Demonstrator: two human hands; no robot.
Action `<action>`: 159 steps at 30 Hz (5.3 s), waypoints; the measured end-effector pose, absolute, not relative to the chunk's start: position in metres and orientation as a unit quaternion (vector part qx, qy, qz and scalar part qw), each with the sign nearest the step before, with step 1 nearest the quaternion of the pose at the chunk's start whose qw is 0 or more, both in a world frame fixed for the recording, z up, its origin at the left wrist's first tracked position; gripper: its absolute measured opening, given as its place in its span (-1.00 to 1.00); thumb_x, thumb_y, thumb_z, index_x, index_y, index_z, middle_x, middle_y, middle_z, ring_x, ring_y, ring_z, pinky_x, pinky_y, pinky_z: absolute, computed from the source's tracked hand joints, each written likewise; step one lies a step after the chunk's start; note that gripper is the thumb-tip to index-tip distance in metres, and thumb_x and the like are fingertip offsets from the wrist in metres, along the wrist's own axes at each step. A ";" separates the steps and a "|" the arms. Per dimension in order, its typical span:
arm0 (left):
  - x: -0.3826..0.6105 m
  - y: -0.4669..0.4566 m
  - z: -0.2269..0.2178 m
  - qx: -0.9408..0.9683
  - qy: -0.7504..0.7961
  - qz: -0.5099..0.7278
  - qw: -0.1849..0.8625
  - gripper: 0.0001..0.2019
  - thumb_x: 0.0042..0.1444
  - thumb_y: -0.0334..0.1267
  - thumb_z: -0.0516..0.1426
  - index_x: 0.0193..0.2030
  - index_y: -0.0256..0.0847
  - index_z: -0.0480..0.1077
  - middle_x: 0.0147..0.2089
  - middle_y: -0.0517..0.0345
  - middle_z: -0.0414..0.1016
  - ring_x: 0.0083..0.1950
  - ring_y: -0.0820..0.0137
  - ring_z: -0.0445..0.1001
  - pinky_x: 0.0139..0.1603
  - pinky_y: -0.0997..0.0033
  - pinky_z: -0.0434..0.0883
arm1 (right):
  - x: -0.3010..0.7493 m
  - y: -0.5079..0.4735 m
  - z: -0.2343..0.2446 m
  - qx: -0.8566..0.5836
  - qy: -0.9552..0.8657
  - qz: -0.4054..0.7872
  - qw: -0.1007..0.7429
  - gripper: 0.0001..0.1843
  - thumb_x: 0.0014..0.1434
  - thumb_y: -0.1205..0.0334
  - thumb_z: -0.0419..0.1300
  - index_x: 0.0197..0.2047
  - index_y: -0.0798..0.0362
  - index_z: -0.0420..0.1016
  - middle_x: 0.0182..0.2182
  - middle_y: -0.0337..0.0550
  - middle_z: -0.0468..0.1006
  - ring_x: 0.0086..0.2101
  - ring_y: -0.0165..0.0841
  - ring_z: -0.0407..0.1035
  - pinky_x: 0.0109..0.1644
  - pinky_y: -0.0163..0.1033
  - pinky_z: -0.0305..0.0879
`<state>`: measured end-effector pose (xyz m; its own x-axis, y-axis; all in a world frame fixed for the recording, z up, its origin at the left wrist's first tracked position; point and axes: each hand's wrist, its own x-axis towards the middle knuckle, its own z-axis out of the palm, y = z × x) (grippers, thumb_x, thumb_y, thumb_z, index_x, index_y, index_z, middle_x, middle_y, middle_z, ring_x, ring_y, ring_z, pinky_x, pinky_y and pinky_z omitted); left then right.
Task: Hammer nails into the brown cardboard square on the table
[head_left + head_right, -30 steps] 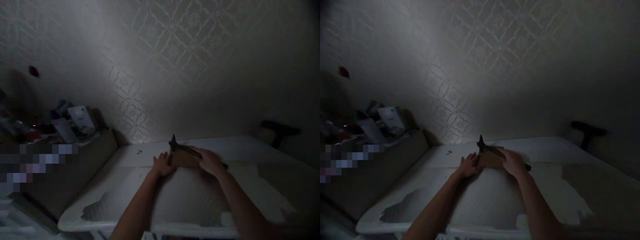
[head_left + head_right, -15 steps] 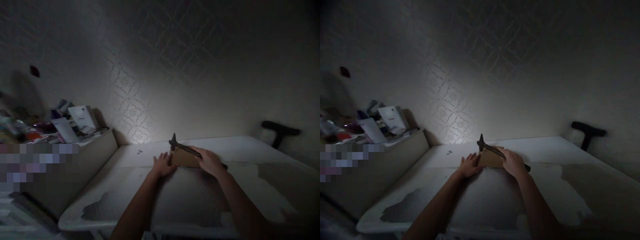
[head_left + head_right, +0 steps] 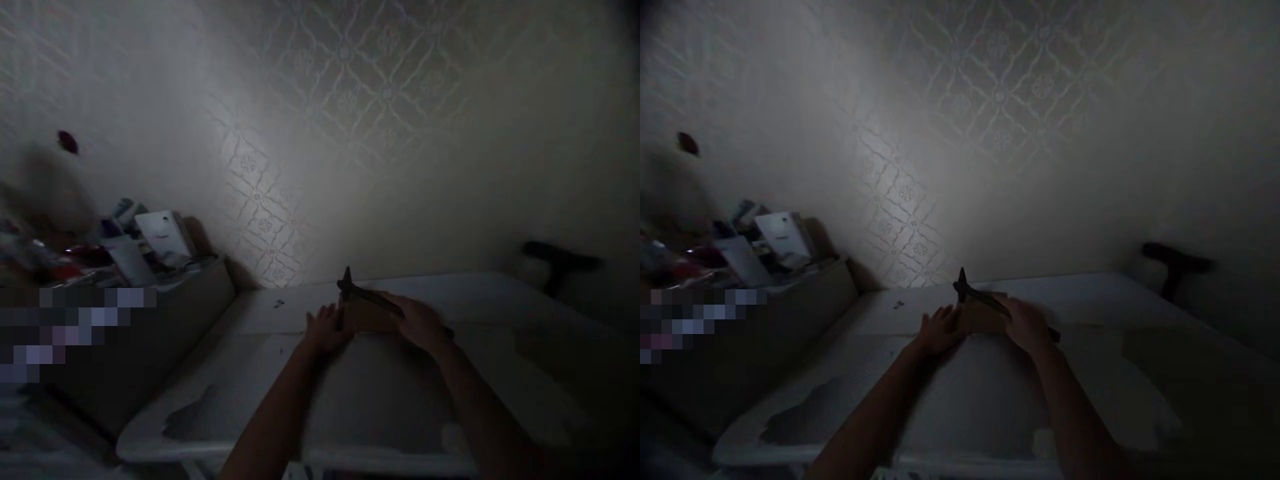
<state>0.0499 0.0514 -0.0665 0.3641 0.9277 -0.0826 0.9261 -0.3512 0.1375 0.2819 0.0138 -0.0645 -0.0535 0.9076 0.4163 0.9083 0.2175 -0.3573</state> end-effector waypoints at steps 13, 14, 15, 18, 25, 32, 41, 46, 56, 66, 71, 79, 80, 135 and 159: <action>0.050 0.052 -0.066 0.824 0.561 -0.003 0.076 -0.15 0.16 0.38 -0.24 0.48 -0.06 -0.16 0.51 -0.02 -0.19 0.49 0.03 -0.22 0.36 -0.33 -0.21 | 0.281 0.013 -0.065 -0.636 -0.720 -0.001 0.277 -0.39 0.16 0.43 0.12 0.25 -0.16 0.36 -0.03 -0.14 0.60 -0.06 -0.22 0.48 -0.03 -0.21 0.36; 0.050 0.052 -0.067 0.824 0.562 -0.001 0.074 -0.15 0.16 0.38 -0.24 0.48 -0.06 -0.16 0.51 -0.03 -0.19 0.49 0.02 -0.21 0.36 -0.33 -0.21 | 0.281 0.014 -0.065 -0.636 -0.720 0.000 0.276 -0.39 0.16 0.43 0.12 0.25 -0.16 0.36 -0.04 -0.13 0.61 -0.06 -0.22 0.48 -0.03 -0.21 0.36; 0.050 0.052 -0.067 0.823 0.563 0.002 0.073 -0.15 0.16 0.39 -0.24 0.48 -0.05 -0.16 0.51 -0.03 -0.18 0.49 0.02 -0.21 0.36 -0.33 -0.21 | 0.281 0.014 -0.065 -0.635 -0.721 0.000 0.277 -0.39 0.16 0.43 0.12 0.26 -0.16 0.36 -0.04 -0.13 0.61 -0.06 -0.22 0.48 -0.03 -0.21 0.36; 0.050 0.051 -0.067 0.823 0.564 0.009 0.074 -0.16 0.16 0.38 -0.24 0.47 -0.05 -0.12 0.51 -0.03 -0.16 0.49 0.03 -0.20 0.36 -0.32 -0.20 | 0.282 0.015 -0.066 -0.630 -0.725 0.000 0.279 -0.39 0.17 0.42 0.11 0.27 -0.15 0.34 -0.04 -0.13 0.60 -0.06 -0.21 0.48 -0.04 -0.21 0.36; 0.049 0.054 -0.067 0.826 0.560 -0.010 0.069 -0.19 0.18 0.31 -0.18 0.48 -0.05 -0.16 0.51 -0.02 -0.18 0.49 0.02 -0.19 0.36 -0.31 -0.18 | 0.283 0.017 -0.070 -0.634 -0.721 -0.005 0.279 -0.41 0.17 0.40 0.12 0.25 -0.15 0.35 0.01 -0.16 0.58 -0.03 -0.24 0.47 -0.01 -0.23 0.35; 0.050 0.054 -0.069 0.825 0.562 -0.007 0.058 -0.20 0.19 0.31 -0.20 0.47 -0.06 -0.15 0.51 -0.01 -0.16 0.49 0.01 -0.19 0.35 -0.33 -0.16 | 0.282 0.016 -0.068 -0.638 -0.720 -0.005 0.273 -0.41 0.17 0.41 0.11 0.25 -0.15 0.36 -0.01 -0.13 0.59 -0.04 -0.21 0.47 -0.02 -0.19 0.35; 0.051 0.052 -0.070 0.823 0.564 0.014 0.062 -0.18 0.18 0.33 -0.19 0.47 -0.07 -0.10 0.50 -0.04 -0.12 0.48 0.01 -0.15 0.36 -0.33 -0.16 | 0.283 0.015 -0.066 -0.632 -0.725 -0.007 0.274 -0.40 0.15 0.41 0.12 0.25 -0.14 0.37 -0.03 -0.13 0.60 -0.06 -0.22 0.48 -0.06 -0.22 0.36; 0.052 0.052 -0.069 0.820 0.569 0.006 0.061 -0.19 0.18 0.33 -0.22 0.47 -0.07 -0.10 0.50 -0.03 -0.13 0.49 0.01 -0.17 0.36 -0.30 -0.17 | 0.282 0.014 -0.068 -0.640 -0.716 -0.012 0.279 -0.43 0.17 0.40 0.12 0.24 -0.14 0.38 -0.02 -0.12 0.60 -0.06 -0.21 0.48 -0.06 -0.20 0.37; 0.051 0.053 -0.070 0.823 0.565 0.007 0.055 -0.20 0.19 0.32 -0.21 0.47 -0.07 -0.11 0.50 -0.05 -0.12 0.48 0.02 -0.14 0.35 -0.33 -0.14 | 0.282 0.016 -0.069 -0.637 -0.721 -0.010 0.273 -0.43 0.17 0.41 0.11 0.23 -0.15 0.38 0.00 -0.16 0.59 -0.05 -0.24 0.48 -0.05 -0.25 0.35; 0.053 0.051 -0.067 0.819 0.571 -0.004 0.058 -0.21 0.20 0.31 -0.22 0.47 -0.06 -0.13 0.50 -0.03 -0.14 0.49 0.03 -0.16 0.35 -0.32 -0.16 | 0.283 0.017 -0.069 -0.631 -0.723 -0.003 0.281 -0.42 0.17 0.41 0.12 0.24 -0.14 0.38 -0.03 -0.14 0.60 -0.06 -0.23 0.47 -0.06 -0.25 0.32; 0.052 0.052 -0.068 0.821 0.567 0.000 0.062 -0.20 0.19 0.31 -0.20 0.47 -0.07 -0.12 0.51 -0.03 -0.14 0.49 0.03 -0.17 0.36 -0.33 -0.18 | 0.282 0.017 -0.068 -0.632 -0.725 -0.007 0.275 -0.42 0.19 0.39 0.09 0.26 -0.12 0.35 -0.02 -0.11 0.59 -0.07 -0.21 0.48 -0.08 -0.24 0.33; 0.052 0.052 -0.069 0.821 0.568 0.010 0.062 -0.20 0.19 0.32 -0.19 0.47 -0.07 -0.11 0.50 -0.04 -0.12 0.48 0.03 -0.15 0.35 -0.34 -0.16 | 0.283 0.018 -0.071 -0.631 -0.724 -0.017 0.279 -0.43 0.19 0.39 0.09 0.26 -0.13 0.35 0.01 -0.14 0.58 -0.06 -0.22 0.48 -0.06 -0.23 0.34; 0.052 0.052 -0.069 0.821 0.567 0.010 0.061 -0.20 0.19 0.31 -0.19 0.47 -0.07 -0.11 0.50 -0.03 -0.12 0.48 0.03 -0.15 0.35 -0.34 -0.16 | 0.283 0.018 -0.071 -0.632 -0.723 -0.018 0.278 -0.43 0.19 0.39 0.09 0.25 -0.13 0.36 0.00 -0.14 0.58 -0.06 -0.23 0.48 -0.06 -0.23 0.34; 0.051 0.052 -0.068 0.824 0.563 0.007 0.056 -0.20 0.18 0.32 -0.20 0.46 -0.07 -0.09 0.50 -0.04 -0.10 0.48 0.03 -0.13 0.35 -0.32 -0.13 | 0.283 0.016 -0.068 -0.641 -0.717 -0.008 0.273 -0.42 0.17 0.40 0.11 0.25 -0.16 0.37 -0.04 -0.16 0.60 -0.06 -0.24 0.47 -0.03 -0.24 0.33; 0.052 0.052 -0.067 0.822 0.566 0.007 0.062 -0.19 0.19 0.31 -0.18 0.47 -0.09 -0.11 0.50 -0.05 -0.11 0.48 0.03 -0.14 0.34 -0.34 -0.14 | 0.282 0.014 -0.067 -0.644 -0.717 -0.015 0.266 -0.44 0.19 0.40 0.09 0.23 -0.14 0.39 -0.02 -0.15 0.60 -0.06 -0.21 0.48 -0.05 -0.21 0.35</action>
<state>0.0518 0.0516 -0.0673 0.3596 0.9312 -0.0596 0.9295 -0.3520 0.1098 0.2818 0.0142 -0.0668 -0.0289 0.9155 0.4013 0.9317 0.1701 -0.3208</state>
